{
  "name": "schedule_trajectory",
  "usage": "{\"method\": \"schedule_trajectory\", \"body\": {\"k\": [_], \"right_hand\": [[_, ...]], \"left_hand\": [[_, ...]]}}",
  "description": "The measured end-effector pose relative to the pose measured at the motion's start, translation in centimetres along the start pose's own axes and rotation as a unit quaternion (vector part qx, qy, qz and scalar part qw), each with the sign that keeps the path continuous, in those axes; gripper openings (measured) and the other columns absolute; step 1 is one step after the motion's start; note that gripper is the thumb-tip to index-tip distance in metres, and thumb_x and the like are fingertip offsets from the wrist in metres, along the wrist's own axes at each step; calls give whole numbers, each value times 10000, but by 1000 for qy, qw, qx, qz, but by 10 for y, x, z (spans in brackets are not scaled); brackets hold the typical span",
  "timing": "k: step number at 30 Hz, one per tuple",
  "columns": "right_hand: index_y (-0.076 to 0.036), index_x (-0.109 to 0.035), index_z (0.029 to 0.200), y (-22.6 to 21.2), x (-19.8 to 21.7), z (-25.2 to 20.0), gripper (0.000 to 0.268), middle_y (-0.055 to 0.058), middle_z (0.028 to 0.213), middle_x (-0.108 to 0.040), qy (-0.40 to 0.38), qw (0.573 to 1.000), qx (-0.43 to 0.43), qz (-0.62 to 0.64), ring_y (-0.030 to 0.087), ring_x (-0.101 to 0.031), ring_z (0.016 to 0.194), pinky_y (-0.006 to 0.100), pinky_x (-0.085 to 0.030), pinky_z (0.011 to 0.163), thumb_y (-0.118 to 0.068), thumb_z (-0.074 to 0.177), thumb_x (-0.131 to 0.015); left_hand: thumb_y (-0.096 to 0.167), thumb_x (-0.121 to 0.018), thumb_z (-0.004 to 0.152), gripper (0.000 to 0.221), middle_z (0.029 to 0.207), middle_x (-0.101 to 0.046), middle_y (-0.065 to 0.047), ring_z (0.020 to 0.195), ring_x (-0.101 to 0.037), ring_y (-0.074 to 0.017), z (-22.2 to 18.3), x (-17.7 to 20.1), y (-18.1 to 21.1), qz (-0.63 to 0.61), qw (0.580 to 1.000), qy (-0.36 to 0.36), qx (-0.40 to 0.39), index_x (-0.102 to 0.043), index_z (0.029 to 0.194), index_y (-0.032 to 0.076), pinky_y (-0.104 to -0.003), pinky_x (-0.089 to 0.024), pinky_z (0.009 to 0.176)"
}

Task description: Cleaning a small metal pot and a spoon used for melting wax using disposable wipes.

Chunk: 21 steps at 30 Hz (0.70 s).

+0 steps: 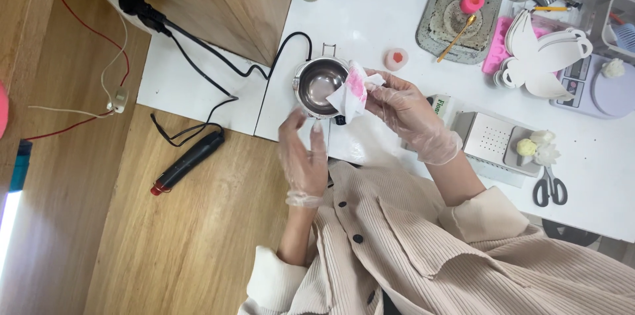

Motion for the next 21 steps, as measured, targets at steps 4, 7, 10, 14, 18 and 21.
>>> {"method": "schedule_trajectory", "body": {"k": [4,7,10,14,18,21], "right_hand": [[32,-566,1386,13,-21,-4,376,109,1242,-666,-63,997,-17,-30,196,-683,1149,344,-562,1069,-55,1023,-606],[11,-585,1364,9,-32,-12,388,98,1209,-692,-59,996,-30,-59,185,-688,1134,354,-555,1045,-82,991,-633],[23,-630,1309,-2,-25,-18,366,105,1164,-729,-64,990,-21,-120,186,-708,1094,352,-582,1029,-109,968,-658],[18,-650,1307,-15,-15,-23,372,94,1135,-735,-80,976,5,-200,170,-713,1048,330,-589,980,-119,963,-687],[25,-660,1268,-24,-25,-30,339,104,1107,-735,-35,970,0,-239,171,-715,1012,333,-590,947,-117,962,-698],[17,-658,1246,-19,-28,-27,317,86,1105,-740,-54,971,20,-233,164,-721,1011,330,-595,948,-112,958,-692]], "left_hand": [[307,-579,1071,434,1213,-652,-83,1122,-615,-189,9,-33,5,-319,929,-177,52,-551,1359,-17,-344,-501,982],[218,-632,1084,318,1111,-653,-6,976,-560,-108,6,-48,-27,-475,848,-145,184,-650,1303,-11,-284,-465,843],[267,-593,1077,234,1012,-656,-1,948,-654,-111,13,-25,-33,-456,848,-106,249,-655,1126,47,-292,-583,824],[293,-566,1082,212,962,-661,-27,979,-763,-155,26,7,-14,-441,864,-83,230,-591,1008,96,-280,-582,796],[306,-546,1067,222,1041,-717,-48,974,-713,-158,28,18,-16,-445,869,-61,210,-596,1019,95,-344,-631,884],[307,-558,1073,240,1161,-703,-69,1062,-665,-167,25,11,2,-437,873,-117,181,-610,1133,81,-382,-615,962]]}}
Point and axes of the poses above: each hand's wrist, its own z-axis towards the middle knuckle, its own x-axis out of the back of the hand, y = z × x, the point moved 6 cm from there along z, towards the middle knuckle
